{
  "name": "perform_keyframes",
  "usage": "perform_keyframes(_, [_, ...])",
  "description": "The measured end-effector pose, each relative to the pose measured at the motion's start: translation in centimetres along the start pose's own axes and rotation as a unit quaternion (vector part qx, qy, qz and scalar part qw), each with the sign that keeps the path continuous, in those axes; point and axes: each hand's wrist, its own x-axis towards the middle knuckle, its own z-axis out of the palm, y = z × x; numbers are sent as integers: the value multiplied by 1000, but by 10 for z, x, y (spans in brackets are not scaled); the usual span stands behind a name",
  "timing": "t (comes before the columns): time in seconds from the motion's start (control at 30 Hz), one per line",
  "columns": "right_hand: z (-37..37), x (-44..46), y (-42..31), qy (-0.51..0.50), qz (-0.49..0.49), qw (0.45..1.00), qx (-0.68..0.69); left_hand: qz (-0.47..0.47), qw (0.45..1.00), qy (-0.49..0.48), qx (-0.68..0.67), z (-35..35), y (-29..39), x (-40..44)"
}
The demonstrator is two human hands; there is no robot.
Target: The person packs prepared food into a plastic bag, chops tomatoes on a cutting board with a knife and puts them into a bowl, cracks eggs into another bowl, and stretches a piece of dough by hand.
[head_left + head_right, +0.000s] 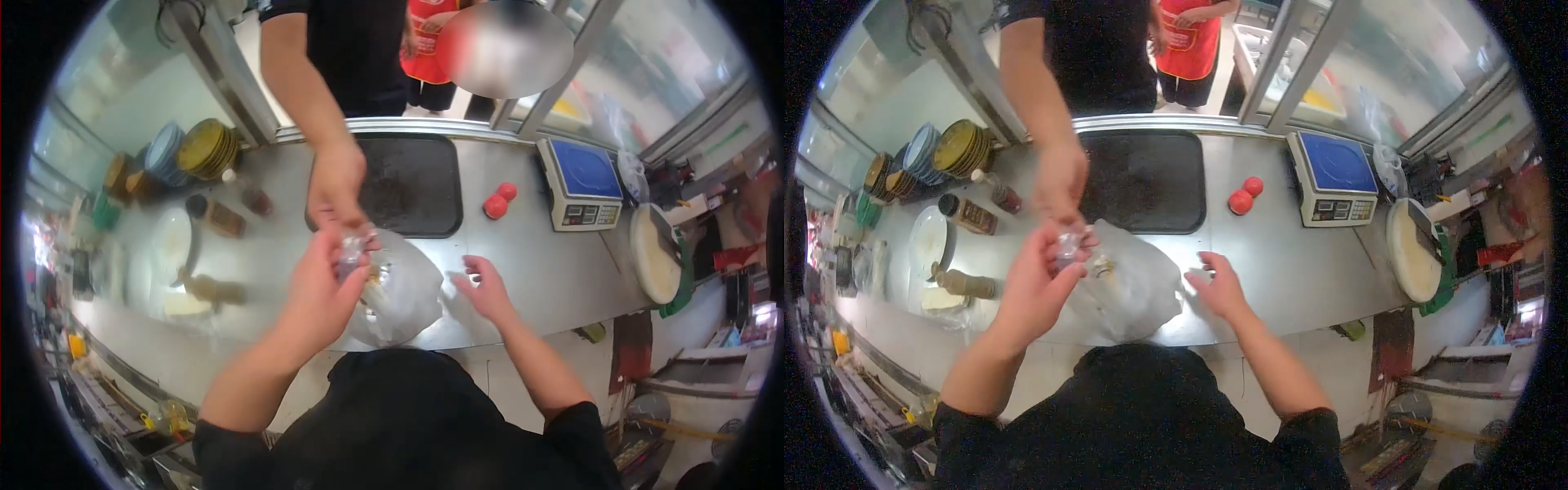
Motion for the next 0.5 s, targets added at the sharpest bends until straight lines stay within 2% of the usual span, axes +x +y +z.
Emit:
perform_keyframes(0.07, [-28, 26, 35, 33, 106, 993, -46, 22, 999, 21, 27, 2, 5, -15])
perform_keyframes(0.13, [-60, 83, 79, 139, 10, 966, -219, 117, 980, 147, 60, 7, -12, -44])
perform_keyframes(0.23, [-93, 167, 82, 147, -41, 950, -272, -1, 978, 169, 121, -4, -35, -81])
perform_keyframes(0.3, [-100, 221, 79, 113, 106, 959, -238, -86, 968, 191, 138, -3, -56, -110])
perform_keyframes(0.33, [-100, 241, 79, 104, 101, 961, -237, -119, 960, 208, 142, -1, -72, -126])
perform_keyframes(0.37, [-97, 257, 82, 49, 164, 957, -234, -128, 957, 214, 146, 1, -84, -144])
perform_keyframes(0.4, [-93, 268, 88, -6, 227, 946, -233, -186, 940, 226, 174, 2, -94, -162])
perform_keyframes(0.43, [-78, 285, 111, 7, 178, 926, -333, -242, 920, 236, 198, 1, -102, -174])
perform_keyframes(0.47, [-73, 282, 114, -4, 169, 926, -338, -251, 915, 246, 195, -2, -110, -185])
perform_keyframes(0.5, [-64, 269, 118, 46, 127, 928, -346, -300, 903, 245, 186, -5, -118, -200])
